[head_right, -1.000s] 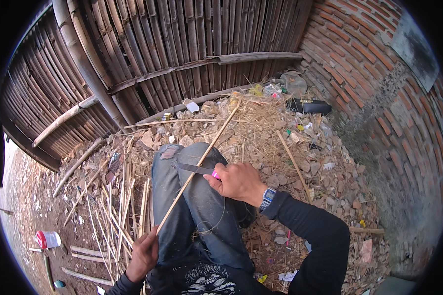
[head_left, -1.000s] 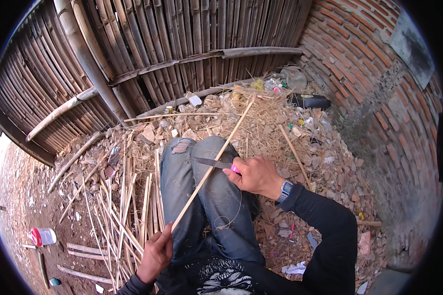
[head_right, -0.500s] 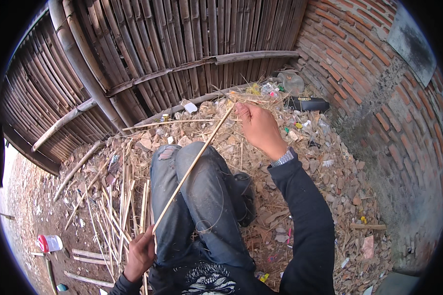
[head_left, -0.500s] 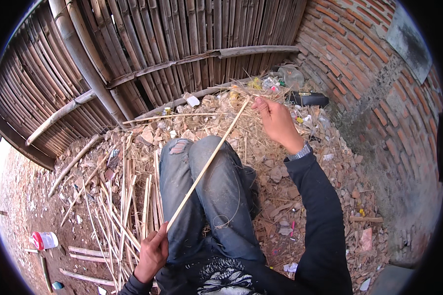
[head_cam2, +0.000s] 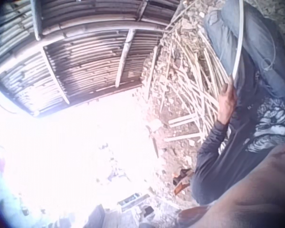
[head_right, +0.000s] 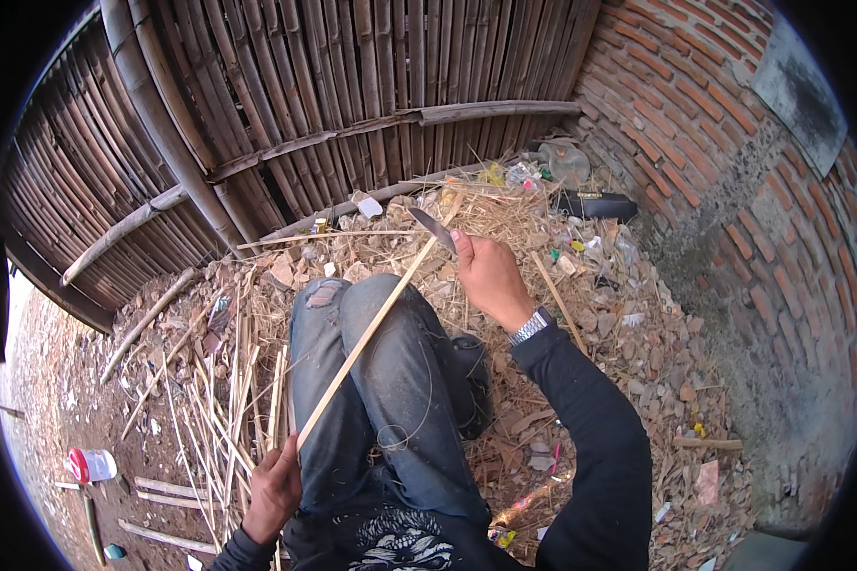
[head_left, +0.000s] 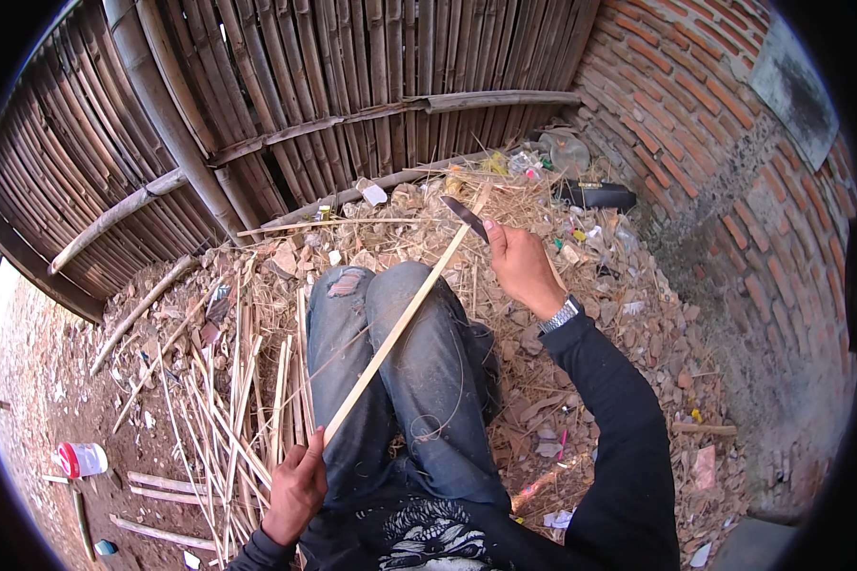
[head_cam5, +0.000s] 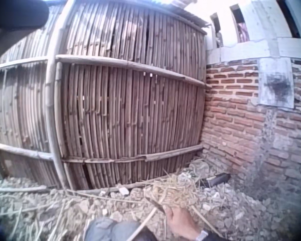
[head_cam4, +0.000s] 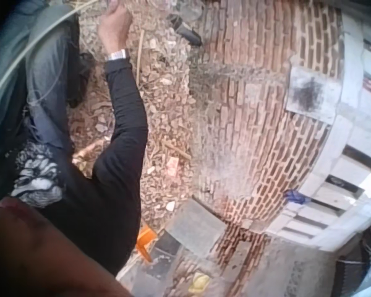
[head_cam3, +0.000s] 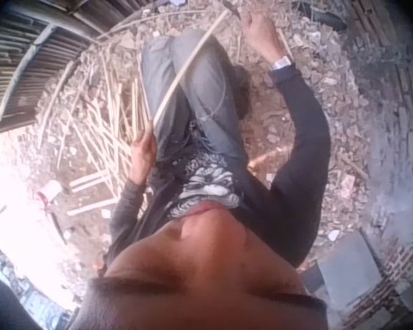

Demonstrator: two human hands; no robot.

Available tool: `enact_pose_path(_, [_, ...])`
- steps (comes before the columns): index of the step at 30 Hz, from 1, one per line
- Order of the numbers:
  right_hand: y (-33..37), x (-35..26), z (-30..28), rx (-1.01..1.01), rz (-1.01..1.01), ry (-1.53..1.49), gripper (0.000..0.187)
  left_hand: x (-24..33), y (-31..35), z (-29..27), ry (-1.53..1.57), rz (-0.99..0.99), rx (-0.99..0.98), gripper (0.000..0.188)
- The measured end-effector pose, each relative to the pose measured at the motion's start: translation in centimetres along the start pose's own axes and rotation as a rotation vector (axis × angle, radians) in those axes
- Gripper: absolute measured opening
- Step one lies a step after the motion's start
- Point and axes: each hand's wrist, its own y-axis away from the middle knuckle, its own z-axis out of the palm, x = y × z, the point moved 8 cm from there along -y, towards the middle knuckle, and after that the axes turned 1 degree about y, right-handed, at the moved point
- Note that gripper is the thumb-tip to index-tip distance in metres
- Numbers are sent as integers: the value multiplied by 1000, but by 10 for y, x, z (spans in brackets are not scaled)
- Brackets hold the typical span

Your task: The person shaves a long piece of bamboo using a small knife, removing thin layers while holding the bamboo piece in their left hand and the knife in their right.

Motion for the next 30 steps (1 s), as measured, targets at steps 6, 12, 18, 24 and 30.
enact_pose_path(6, [-9,10,-5,0,54,36,53,4,-4,2,16,9,-27,56])
enact_pose_path(12, [81,-76,44,-203,-173,-20,40,1,-2,8,57,-17,10,53])
enact_pose_path(18, [81,-74,29,-162,-170,-98,45,-1,-6,3,158,-18,13,50])
enact_pose_path(24, [26,-24,-4,-12,2,-29,49,16,-36,13,263,-19,-15,46])
enact_pose_path(30, [113,-98,49,-383,-154,67,45,33,-69,20,337,19,53,36])
